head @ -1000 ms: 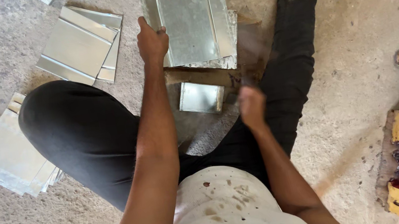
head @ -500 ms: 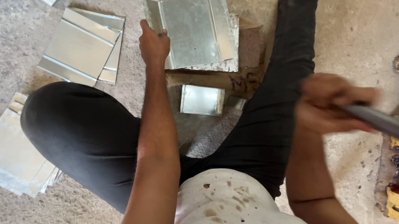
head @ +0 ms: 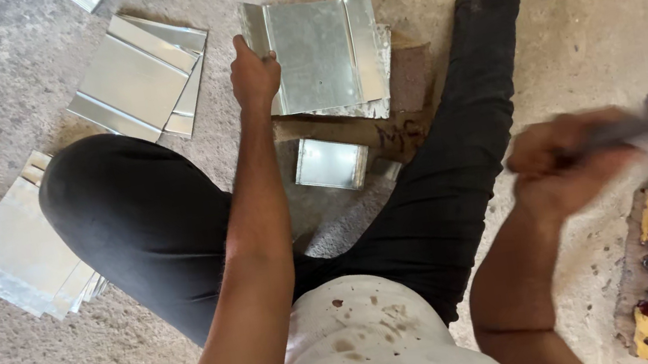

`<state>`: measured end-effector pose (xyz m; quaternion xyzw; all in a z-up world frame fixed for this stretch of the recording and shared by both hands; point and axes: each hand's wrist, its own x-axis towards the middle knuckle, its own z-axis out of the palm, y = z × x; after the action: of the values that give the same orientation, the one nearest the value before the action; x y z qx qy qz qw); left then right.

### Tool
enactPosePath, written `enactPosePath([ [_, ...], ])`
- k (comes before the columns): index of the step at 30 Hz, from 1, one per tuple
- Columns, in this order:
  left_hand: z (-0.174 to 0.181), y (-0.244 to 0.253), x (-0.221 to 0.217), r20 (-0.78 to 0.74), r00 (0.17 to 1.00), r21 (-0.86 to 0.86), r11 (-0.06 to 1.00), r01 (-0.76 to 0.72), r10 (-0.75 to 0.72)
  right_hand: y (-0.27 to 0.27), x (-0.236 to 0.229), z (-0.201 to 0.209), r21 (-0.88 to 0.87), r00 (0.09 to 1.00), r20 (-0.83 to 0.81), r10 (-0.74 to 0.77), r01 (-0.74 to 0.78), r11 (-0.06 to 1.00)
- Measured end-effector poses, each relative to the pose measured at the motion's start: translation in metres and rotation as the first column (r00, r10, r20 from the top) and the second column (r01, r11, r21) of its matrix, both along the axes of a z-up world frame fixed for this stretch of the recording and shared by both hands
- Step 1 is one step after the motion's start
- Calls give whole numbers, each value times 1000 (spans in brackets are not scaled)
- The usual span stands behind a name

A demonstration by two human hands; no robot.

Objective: The person sits on the floor and uses a hammer to repeatedly strike a stack of rectangular metal sheets placed on a wooden block. They hold the sheets with one hand while hammering with the other, occasionally adjusting the stack's position.

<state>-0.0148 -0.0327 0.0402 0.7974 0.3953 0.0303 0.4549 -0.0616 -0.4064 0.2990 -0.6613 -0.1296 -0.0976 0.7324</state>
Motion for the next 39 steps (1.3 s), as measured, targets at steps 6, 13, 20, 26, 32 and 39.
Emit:
enactPosePath([
  [6,-2,-1,-1,6,1000,5,1000,-1,1,25,18,-112,55,916,379,-135,124,991],
  [13,10,0,4,-48,999,6,1000,-5,5,41,-3,-171,-401,825,-561,75,-350,847],
  [20,-10,4,-1,23,1000,3,1000,11,-11,16,2,-9,154,990,-70,120,-108,982],
  [26,-20,3,2,69,998,-40,999,3,0,37,21,-134,49,933,337,-129,120,992],
  [32,-16,7,5,81,997,-9,1000,-9,10,44,5,-202,-499,830,-558,-2,-334,800],
  [39,-15,1,-1,58,998,-38,999,10,-7,34,14,-12,-143,999,16,34,-32,989],
])
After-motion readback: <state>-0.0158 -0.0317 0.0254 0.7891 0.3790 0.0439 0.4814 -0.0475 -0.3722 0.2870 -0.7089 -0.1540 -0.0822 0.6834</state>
